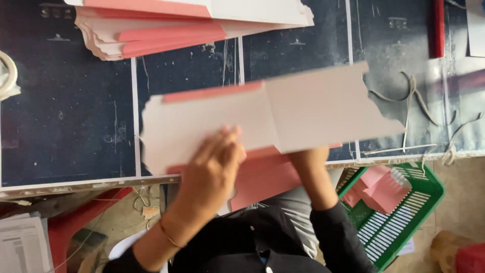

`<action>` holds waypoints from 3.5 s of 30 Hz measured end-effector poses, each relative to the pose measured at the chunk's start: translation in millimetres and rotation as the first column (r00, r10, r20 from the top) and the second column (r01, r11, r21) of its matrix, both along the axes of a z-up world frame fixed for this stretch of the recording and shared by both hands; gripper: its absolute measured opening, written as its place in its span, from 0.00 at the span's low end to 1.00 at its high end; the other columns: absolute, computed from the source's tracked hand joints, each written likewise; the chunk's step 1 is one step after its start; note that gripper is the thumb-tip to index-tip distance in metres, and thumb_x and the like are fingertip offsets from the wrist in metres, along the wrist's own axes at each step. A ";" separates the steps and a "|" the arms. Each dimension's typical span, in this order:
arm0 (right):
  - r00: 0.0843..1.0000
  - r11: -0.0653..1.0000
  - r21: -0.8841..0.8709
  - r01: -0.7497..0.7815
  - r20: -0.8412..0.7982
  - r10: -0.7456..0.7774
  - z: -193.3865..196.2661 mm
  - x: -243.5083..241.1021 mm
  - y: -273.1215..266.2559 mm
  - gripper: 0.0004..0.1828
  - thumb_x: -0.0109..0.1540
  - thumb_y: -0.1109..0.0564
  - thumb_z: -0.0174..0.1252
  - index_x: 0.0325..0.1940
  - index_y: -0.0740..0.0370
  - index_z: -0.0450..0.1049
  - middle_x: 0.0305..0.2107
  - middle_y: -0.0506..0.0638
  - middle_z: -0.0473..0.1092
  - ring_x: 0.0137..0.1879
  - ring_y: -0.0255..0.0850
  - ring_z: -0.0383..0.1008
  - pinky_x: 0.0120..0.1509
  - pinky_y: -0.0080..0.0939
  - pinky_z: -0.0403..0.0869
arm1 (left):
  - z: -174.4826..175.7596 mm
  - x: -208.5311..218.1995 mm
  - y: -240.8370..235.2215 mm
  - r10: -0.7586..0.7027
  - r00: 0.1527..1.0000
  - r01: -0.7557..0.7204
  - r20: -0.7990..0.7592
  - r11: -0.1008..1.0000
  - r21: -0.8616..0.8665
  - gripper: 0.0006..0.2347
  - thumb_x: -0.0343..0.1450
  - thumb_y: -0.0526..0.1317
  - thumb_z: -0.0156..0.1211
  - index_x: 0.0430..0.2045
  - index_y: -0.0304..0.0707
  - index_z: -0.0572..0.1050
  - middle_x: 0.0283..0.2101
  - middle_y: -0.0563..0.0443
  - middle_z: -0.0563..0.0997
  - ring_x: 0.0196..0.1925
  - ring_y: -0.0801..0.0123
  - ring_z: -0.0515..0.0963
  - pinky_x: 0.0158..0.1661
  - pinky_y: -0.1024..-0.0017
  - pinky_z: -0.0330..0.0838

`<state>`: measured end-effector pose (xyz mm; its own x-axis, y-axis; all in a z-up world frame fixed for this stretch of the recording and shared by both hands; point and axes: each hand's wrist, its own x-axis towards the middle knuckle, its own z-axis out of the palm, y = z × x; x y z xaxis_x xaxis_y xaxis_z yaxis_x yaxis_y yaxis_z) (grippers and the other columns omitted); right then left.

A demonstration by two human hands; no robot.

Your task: Assembling and folding paper folders using a creasing tool and stacking them in a basket at a fast pace.

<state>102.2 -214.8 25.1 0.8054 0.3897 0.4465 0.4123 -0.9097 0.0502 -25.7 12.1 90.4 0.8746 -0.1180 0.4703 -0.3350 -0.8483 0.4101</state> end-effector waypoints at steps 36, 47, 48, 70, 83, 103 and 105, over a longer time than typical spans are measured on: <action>0.903 0.977 -0.079 -0.198 -0.403 0.150 47.6 -82.5 -59.2 0.21 0.74 0.45 0.61 0.72 0.32 0.77 0.35 0.40 0.65 0.31 0.41 0.72 0.20 0.46 0.62 | -45.4 5.3 -23.6 0.170 0.959 -0.184 -0.227 0.982 -0.041 0.18 0.72 0.51 0.73 0.58 0.61 0.84 0.75 0.54 0.70 0.80 0.36 0.59 0.69 0.14 0.43; 0.939 0.957 -0.181 -0.228 -0.302 0.167 46.7 -96.3 -57.2 0.24 0.72 0.50 0.62 0.73 0.34 0.75 0.36 0.41 0.65 0.32 0.39 0.73 0.21 0.45 0.66 | -48.7 5.1 -24.7 0.174 0.962 -0.181 -0.210 0.983 -0.016 0.18 0.71 0.51 0.73 0.57 0.63 0.83 0.75 0.55 0.71 0.80 0.40 0.60 0.69 0.14 0.45; 0.941 0.956 -0.178 -0.231 -0.292 0.173 43.9 -93.6 -53.7 0.24 0.72 0.50 0.62 0.73 0.34 0.75 0.36 0.41 0.65 0.32 0.39 0.73 0.21 0.45 0.66 | -47.8 6.7 -23.9 0.180 0.963 -0.186 -0.199 0.982 -0.012 0.18 0.71 0.51 0.73 0.57 0.63 0.83 0.75 0.55 0.71 0.80 0.40 0.60 0.69 0.14 0.45; 0.576 0.541 0.679 0.497 -0.724 0.380 58.2 65.1 -166.8 0.24 0.77 0.56 0.50 0.78 0.66 0.69 0.44 0.54 0.79 0.26 0.29 0.53 0.31 0.26 0.57 | -67.8 2.5 42.8 0.205 0.885 -0.073 -0.418 0.948 0.310 0.52 0.62 0.74 0.69 0.81 0.59 0.53 0.85 0.40 0.39 0.85 0.39 0.36 0.65 0.16 0.43; 0.668 0.432 0.884 0.178 -0.431 0.606 15.5 12.3 -72.8 0.20 0.75 0.58 0.57 0.72 0.61 0.76 0.66 0.56 0.75 0.46 0.37 0.72 0.49 0.43 0.75 | -65.4 18.0 -7.3 0.136 0.874 -0.101 -0.466 0.990 0.099 0.51 0.65 0.68 0.75 0.82 0.56 0.52 0.85 0.39 0.36 0.85 0.35 0.30 0.63 0.10 0.32; 0.985 0.988 0.093 -0.121 -0.111 0.131 2.1 -23.1 24.1 0.18 0.78 0.44 0.56 0.73 0.33 0.77 0.67 0.45 0.76 0.50 0.50 0.85 0.45 0.51 0.83 | -71.6 6.4 26.3 0.232 0.886 -0.370 -0.402 0.877 -0.308 0.11 0.70 0.42 0.76 0.24 0.32 0.85 0.57 0.47 0.74 0.65 0.44 0.78 0.61 0.55 0.77; 0.988 0.992 0.074 -0.104 -0.108 0.112 0.0 -23.8 24.7 0.18 0.79 0.43 0.55 0.74 0.31 0.76 0.67 0.44 0.76 0.49 0.49 0.85 0.44 0.50 0.83 | -74.5 6.6 25.2 0.240 0.894 -0.362 -0.378 0.885 -0.294 0.11 0.70 0.41 0.76 0.23 0.32 0.84 0.56 0.48 0.74 0.64 0.44 0.78 0.60 0.54 0.77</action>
